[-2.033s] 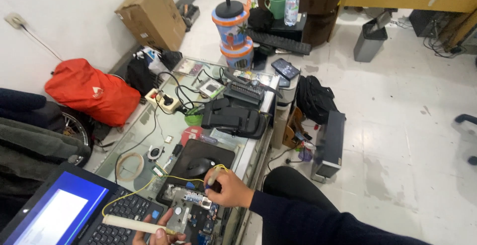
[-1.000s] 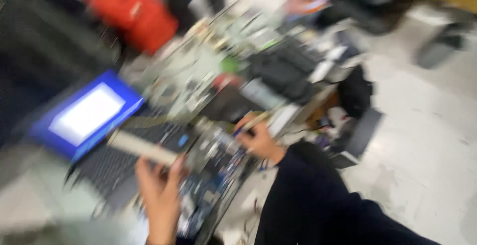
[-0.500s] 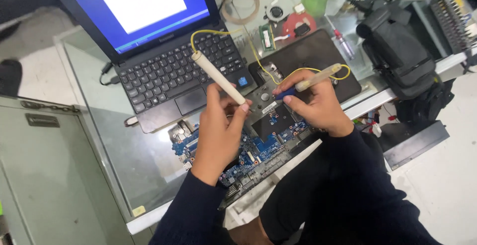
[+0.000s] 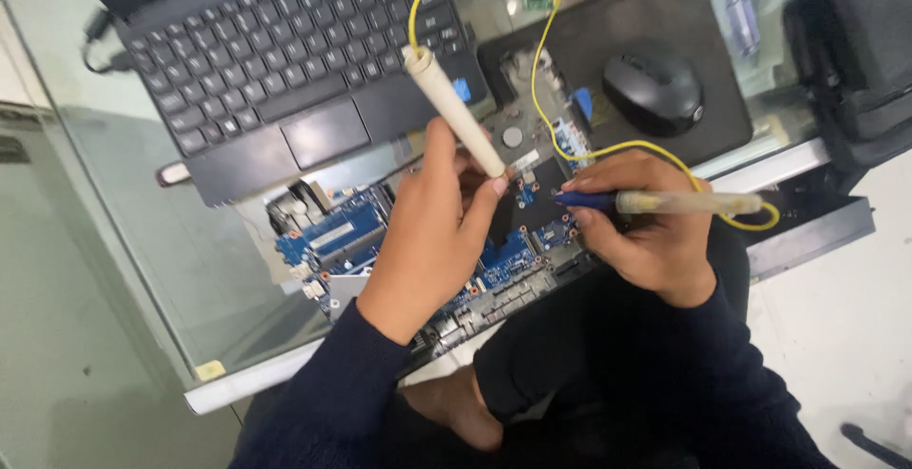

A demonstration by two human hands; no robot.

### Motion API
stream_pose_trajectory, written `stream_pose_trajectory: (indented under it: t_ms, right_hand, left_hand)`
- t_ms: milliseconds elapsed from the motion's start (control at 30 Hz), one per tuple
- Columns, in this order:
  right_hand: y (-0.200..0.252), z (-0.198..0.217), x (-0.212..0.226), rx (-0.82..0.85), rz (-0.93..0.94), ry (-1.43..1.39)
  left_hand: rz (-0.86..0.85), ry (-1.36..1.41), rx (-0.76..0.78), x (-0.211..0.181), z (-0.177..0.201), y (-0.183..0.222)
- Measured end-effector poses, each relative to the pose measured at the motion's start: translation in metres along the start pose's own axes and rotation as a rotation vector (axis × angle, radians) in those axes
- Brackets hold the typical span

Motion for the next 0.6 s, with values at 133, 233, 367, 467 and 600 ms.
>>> stream_pose_trajectory:
  t_ms: [133, 233, 367, 467, 600]
  right_hand:
    - [0.000, -0.003, -0.009, 0.041, -0.030, 0.042]
    - [-0.001, -0.004, -0.009, 0.072, 0.032, 0.025]
    - [0.002, -0.005, -0.007, 0.094, 0.064, 0.025]
    - [0.006, -0.003, -0.011, 0.088, 0.074, 0.027]
    - [0.010, 0.017, -0.039, 0.214, 0.263, -0.061]
  left_hand:
    - [-0.025, 0.062, 0.035, -0.004, -0.006, 0.000]
    - [-0.047, 0.067, 0.041, -0.006, -0.006, 0.001]
    - [-0.094, 0.062, 0.031, -0.008, -0.006, 0.001]
    - [-0.137, 0.037, 0.020, -0.010, -0.001, 0.003]
    - [-0.085, -0.035, 0.058, -0.013, 0.020, 0.017]
Point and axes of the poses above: each hand's wrist, its own y-axis away from the middle knuckle, its own z-axis out of the back of the hand, x = y × z, the point moved 4 cm from there along -y, towards the middle knuckle, and after that the axes turned 13 degrees about -z, right-handed, at the moved point
